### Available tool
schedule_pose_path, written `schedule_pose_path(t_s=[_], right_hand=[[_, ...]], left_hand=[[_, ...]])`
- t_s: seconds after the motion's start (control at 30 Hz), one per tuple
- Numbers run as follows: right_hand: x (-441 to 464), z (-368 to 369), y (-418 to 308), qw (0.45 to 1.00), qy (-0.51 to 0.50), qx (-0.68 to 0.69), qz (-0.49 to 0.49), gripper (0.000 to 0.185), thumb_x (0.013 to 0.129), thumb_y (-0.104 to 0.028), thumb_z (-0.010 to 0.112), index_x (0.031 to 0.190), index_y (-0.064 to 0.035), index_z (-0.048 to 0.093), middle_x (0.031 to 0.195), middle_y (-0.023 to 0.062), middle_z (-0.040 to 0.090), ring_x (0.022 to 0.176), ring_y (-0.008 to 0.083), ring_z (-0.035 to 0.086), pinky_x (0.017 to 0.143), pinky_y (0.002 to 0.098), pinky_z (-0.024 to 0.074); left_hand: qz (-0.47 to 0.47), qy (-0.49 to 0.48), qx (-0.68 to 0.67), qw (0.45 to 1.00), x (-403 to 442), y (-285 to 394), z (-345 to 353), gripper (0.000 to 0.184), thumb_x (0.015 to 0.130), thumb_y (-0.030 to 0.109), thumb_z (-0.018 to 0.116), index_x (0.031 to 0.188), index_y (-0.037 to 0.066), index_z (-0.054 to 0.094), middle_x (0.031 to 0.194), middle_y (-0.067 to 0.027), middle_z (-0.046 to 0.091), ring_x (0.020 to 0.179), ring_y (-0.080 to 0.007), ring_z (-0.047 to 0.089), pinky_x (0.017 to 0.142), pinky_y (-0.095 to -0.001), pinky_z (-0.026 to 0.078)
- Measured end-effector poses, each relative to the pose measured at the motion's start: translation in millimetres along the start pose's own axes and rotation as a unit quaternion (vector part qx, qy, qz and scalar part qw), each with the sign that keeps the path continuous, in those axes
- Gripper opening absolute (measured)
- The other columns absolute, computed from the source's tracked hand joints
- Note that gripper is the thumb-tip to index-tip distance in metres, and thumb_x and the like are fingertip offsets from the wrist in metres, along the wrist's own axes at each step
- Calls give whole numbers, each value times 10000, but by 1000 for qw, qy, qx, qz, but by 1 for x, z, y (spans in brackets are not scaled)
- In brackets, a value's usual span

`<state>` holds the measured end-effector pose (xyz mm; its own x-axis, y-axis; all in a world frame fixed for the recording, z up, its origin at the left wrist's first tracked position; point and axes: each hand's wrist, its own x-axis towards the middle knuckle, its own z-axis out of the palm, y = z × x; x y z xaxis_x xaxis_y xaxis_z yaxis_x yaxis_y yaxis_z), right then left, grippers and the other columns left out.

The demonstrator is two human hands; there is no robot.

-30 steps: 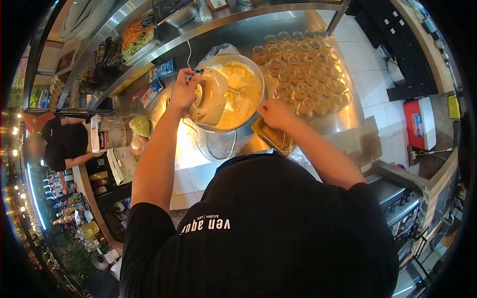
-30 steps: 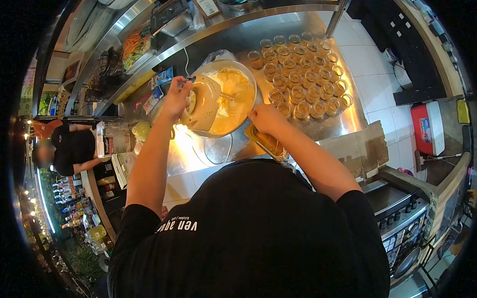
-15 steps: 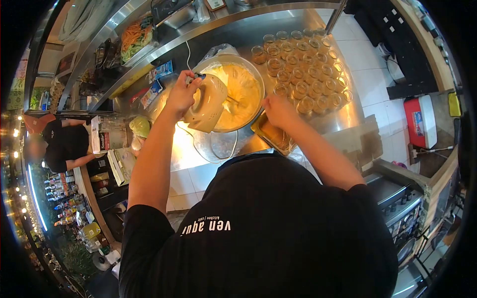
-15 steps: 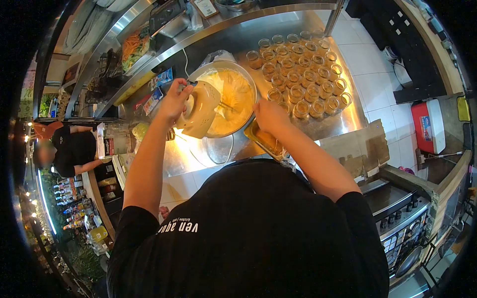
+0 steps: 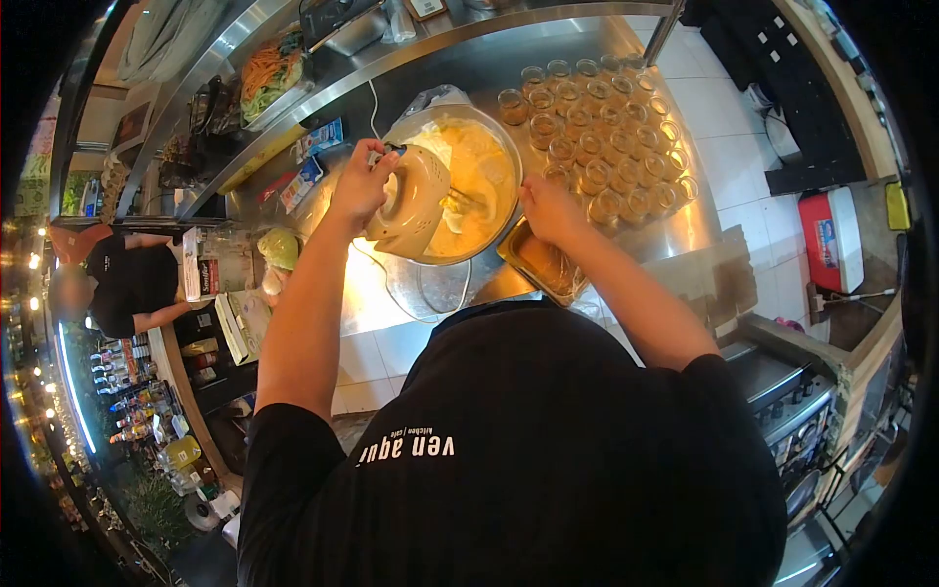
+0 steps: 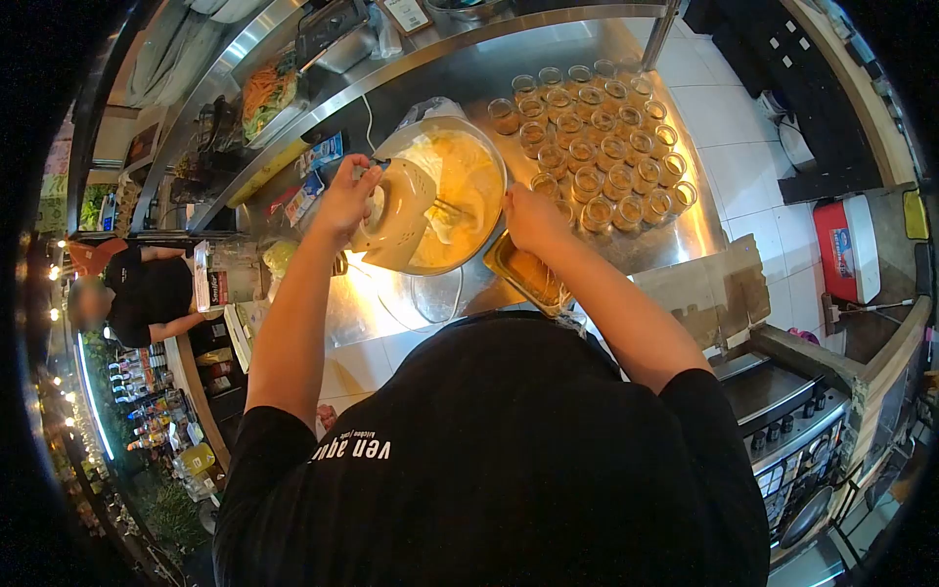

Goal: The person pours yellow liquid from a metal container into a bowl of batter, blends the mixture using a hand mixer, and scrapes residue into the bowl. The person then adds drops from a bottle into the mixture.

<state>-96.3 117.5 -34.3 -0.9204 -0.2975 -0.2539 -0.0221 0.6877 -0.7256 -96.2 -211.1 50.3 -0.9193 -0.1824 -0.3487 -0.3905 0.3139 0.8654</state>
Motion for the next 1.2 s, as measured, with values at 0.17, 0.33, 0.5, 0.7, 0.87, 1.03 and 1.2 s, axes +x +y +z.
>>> schedule_pose_path(t_s=[0.17,0.33,0.5,0.7,0.87,1.03,1.2], right_hand=[[-13,12,2,996,-81,-39,-14,357,1081,-326,554,1136,-7,705,1090,289,747,1035,491,714,910,584,556],[5,-3,17,999,41,17,-5,338,1076,-311,568,1122,-6,706,1114,284,747,1035,490,716,909,576,561],[-2,13,-6,999,27,-4,19,315,1074,-311,579,1152,-25,685,1089,272,748,1044,482,712,906,570,559],[-6,5,10,998,-41,-29,-28,295,1071,-284,580,1202,-27,644,1078,288,744,1035,484,715,901,572,560],[4,1,0,998,35,-21,-44,310,1064,-280,581,1220,-19,645,1077,298,747,1024,487,724,895,582,568],[2,5,13,991,-119,-14,-53,354,1056,-288,609,1247,11,611,1095,295,750,1046,480,723,897,562,573],[18,3,13,999,24,17,-45,360,1056,-302,613,1230,14,620,1097,288,751,1041,472,725,902,558,569]], left_hand=[[36,83,-64,994,8,-2,19,299,1064,322,705,1227,153,519,839,-21,538,540,-86,410,451,-282,343],[3,25,8,1000,0,6,1,291,1067,317,699,1219,148,517,828,-15,537,546,-92,419,457,-287,359],[28,36,-45,998,8,-5,12,297,1064,323,704,1224,153,519,830,-9,538,589,-91,440,466,-286,371],[22,49,-35,998,10,-4,-4,320,1059,369,717,1234,195,513,867,20,554,669,-59,472,533,-233,382],[-3,22,-20,1000,11,-8,-2,329,1054,369,717,1238,177,523,868,-19,563,600,-101,484,475,-288,386],[19,137,-100,985,21,-18,7,337,1056,375,715,1245,178,517,887,-23,568,566,-102,463,479,-299,397],[-13,33,-13,999,16,-9,-5,323,1064,362,701,1246,170,517,866,-20,563,564,-97,453,488,-293,392]])
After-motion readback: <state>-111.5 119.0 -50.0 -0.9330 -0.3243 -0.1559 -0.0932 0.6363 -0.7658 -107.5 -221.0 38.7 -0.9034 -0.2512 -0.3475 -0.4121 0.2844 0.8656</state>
